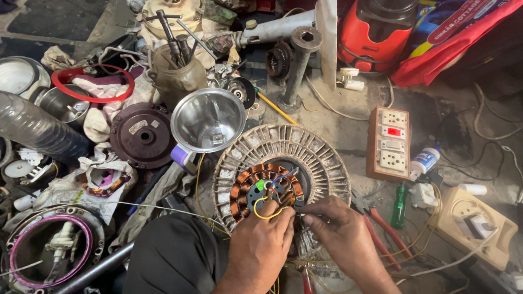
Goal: The person sits on the floor and works on a motor stator, using pliers to strip and twist wires, then wrapping connections with electrical tape. The person repeatedly adjusts and secures the wires on the stator coils.
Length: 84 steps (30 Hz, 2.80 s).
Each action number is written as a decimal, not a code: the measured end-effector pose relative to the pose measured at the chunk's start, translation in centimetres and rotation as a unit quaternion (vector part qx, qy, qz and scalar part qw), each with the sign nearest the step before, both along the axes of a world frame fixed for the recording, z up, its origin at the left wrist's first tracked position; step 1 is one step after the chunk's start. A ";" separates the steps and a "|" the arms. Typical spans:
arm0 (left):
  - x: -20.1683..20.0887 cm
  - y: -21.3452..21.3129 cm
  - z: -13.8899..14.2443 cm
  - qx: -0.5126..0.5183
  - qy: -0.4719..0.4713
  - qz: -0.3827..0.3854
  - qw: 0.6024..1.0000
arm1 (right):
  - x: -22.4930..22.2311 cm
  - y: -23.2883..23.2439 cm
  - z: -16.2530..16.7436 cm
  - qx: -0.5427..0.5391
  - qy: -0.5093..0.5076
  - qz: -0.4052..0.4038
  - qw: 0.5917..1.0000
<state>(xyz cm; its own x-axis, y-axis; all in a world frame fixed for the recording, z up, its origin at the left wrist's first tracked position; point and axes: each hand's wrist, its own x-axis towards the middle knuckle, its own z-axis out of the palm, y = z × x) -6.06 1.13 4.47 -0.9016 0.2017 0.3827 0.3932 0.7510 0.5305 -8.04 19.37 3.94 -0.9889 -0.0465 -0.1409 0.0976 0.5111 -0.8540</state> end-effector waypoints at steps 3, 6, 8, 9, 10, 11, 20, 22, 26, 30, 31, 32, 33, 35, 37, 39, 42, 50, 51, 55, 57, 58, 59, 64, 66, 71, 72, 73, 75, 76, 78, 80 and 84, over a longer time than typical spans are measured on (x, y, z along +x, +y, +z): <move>-0.1 0.1 -0.1 0.001 0.008 0.002 1.000 | 0.0 0.0 -0.3 0.003 0.019 0.004 1.000; -0.1 0.1 -0.2 -0.002 0.006 0.003 1.000 | 0.1 0.0 -0.4 0.003 0.029 0.009 1.000; -0.1 0.0 -0.2 -0.001 0.004 0.002 1.000 | 0.1 0.0 -0.5 0.003 0.029 0.007 1.000; 0.0 0.1 -0.2 0.002 0.005 0.002 1.000 | 0.1 0.0 -0.5 0.002 0.030 0.005 1.000; 0.0 0.1 -0.2 0.004 0.005 0.001 1.000 | 0.2 0.0 -0.6 0.002 0.031 0.003 1.000; 0.0 0.1 -0.1 0.005 0.005 0.003 1.000 | 0.2 0.0 -0.6 -0.005 0.027 -0.005 1.000; 0.0 0.1 0.0 0.001 0.004 0.002 1.000 | 1.0 -0.6 -1.2 -0.015 0.106 -0.009 0.994; 0.1 0.0 0.0 0.001 -0.003 0.002 1.000 | 0.9 -1.0 -1.4 0.001 0.098 -0.016 0.995; 0.1 -0.1 0.0 0.008 -0.021 -0.010 1.000 | 0.5 -1.3 -1.5 -0.085 -0.139 -0.106 0.981; 0.3 -0.4 -0.1 0.026 -0.003 -0.023 0.999 | 0.4 -1.1 -1.9 -0.224 -0.165 -0.118 0.953; 0.4 -0.4 -0.2 0.027 -0.002 -0.024 0.999 | 0.5 -1.2 -2.0 -0.255 -0.160 -0.118 0.946; 0.5 -0.4 -0.2 0.028 -0.001 -0.023 0.999 | 0.6 -1.3 -2.2 -0.255 -0.157 -0.124 0.946; 0.4 -0.4 -0.2 0.030 0.000 -0.021 0.999 | 0.7 -1.4 -2.3 -0.255 -0.154 -0.130 0.946; 0.3 -0.3 -0.3 0.030 -0.002 -0.018 0.999 | 0.8 -1.8 -2.6 -0.234 -0.145 -0.140 0.951; 0.2 -0.3 -0.3 0.026 -0.010 -0.016 0.999 | 0.9 -2.1 -2.6 -0.193 -0.133 -0.148 0.961; 0.1 -0.2 -0.2 0.028 -0.016 -0.021 0.999 | 1.1 -2.1 -2.5 -0.184 -0.120 -0.137 0.966; 0.0 0.1 -0.1 0.046 0.000 -0.010 0.999 | 1.4 -1.2 -2.2 -0.238 -0.117 -0.126 0.956; 0.0 0.2 -0.2 0.023 0.016 -0.001 1.000 | 1.3 0.3 -3.8 -0.298 -0.093 -0.128 0.942; -0.1 0.1 -0.3 0.018 0.009 -0.004 1.000 | 1.3 0.4 -4.1 -0.307 -0.091 -0.127 0.939; -0.1 0.2 -0.4 -0.002 0.007 -0.012 1.000 | 1.4 0.9 -4.8 -0.332 -0.090 -0.114 0.932; -0.1 0.2 -0.4 -0.007 0.015 -0.007 1.000 | 1.5 1.0 -5.0 -0.344 -0.107 -0.117 0.926; -0.1 0.2 -0.4 -0.009 0.019 -0.005 1.000 | 1.6 1.0 -5.0 -0.349 -0.116 -0.118 0.922; -0.1 0.3 -0.4 -0.007 0.016 -0.007 1.000 | 1.6 1.0 -5.0 -0.356 -0.115 -0.117 0.920; -0.2 0.3 -0.2 -0.008 0.003 -0.008 1.000 | 1.6 0.7 -4.8 -0.372 -0.116 -0.115 0.914; -0.2 0.2 -0.1 -0.005 0.005 -0.012 1.000 | 1.6 0.7 -4.7 -0.362 -0.114 -0.112 0.918; -0.1 0.2 0.0 -0.005 -0.001 -0.013 1.000 | 1.7 0.6 -4.5 -0.363 -0.121 -0.126 0.915; -0.1 0.2 0.1 -0.003 0.000 -0.013 1.000 | 1.7 0.6 -4.6 -0.363 -0.122 -0.129 0.915; -0.1 0.2 0.1 -0.001 0.002 -0.014 1.000 | 1.7 0.6 -4.6 -0.363 -0.123 -0.133 0.914; -0.1 0.2 0.1 -0.002 0.010 -0.011 1.000 | 1.7 0.6 -4.6 -0.364 -0.117 -0.124 0.916; 0.0 0.2 0.1 -0.003 0.014 -0.009 1.000 | 1.7 0.7 -4.6 -0.364 -0.115 -0.119 0.916; -0.1 0.2 0.0 -0.004 0.012 -0.010 1.000 | 1.7 0.7 -4.6 -0.365 -0.117 -0.120 0.916; -0.1 0.2 0.0 -0.004 0.006 -0.011 1.000 | 1.7 0.7 -4.5 -0.360 -0.120 -0.122 0.917; -0.1 0.2 -0.1 -0.004 -0.003 -0.016 1.000 | 1.6 0.5 -4.1 -0.345 -0.125 -0.124 0.922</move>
<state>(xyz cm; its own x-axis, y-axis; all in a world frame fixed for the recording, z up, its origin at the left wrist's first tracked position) -6.13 1.34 4.35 -0.8971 0.2338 0.3748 0.4138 0.7419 0.5276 -6.40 19.86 -0.21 -0.9218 0.0121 -0.3874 0.3765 -0.2093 -0.9025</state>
